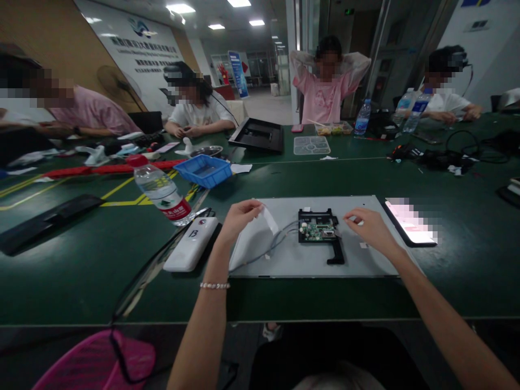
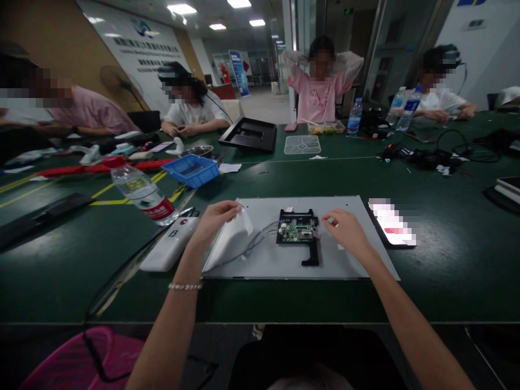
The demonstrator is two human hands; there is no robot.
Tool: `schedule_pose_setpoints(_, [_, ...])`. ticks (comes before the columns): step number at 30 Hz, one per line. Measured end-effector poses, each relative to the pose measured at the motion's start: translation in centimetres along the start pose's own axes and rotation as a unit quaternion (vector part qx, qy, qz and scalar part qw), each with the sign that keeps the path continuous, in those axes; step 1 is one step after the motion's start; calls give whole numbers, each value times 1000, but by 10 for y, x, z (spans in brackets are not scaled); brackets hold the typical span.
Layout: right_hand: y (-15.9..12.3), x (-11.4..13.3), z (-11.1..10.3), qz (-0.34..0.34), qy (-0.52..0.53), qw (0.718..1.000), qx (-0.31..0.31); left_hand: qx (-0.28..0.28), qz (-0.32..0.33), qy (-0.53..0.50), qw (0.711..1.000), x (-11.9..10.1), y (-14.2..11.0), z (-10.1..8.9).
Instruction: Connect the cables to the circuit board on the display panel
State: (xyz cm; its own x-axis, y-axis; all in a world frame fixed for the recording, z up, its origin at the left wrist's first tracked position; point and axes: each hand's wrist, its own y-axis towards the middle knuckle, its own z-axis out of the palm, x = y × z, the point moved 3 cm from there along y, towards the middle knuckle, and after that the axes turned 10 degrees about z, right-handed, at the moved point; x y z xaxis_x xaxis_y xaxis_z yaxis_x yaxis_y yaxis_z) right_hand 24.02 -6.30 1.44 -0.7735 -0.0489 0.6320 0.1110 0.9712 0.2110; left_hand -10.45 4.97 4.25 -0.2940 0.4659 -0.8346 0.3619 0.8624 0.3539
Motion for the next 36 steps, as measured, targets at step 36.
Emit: schedule_pose_setpoints(36, [-37,133,93,-377,-198,898,114,295,132,175,930,3,-15,36])
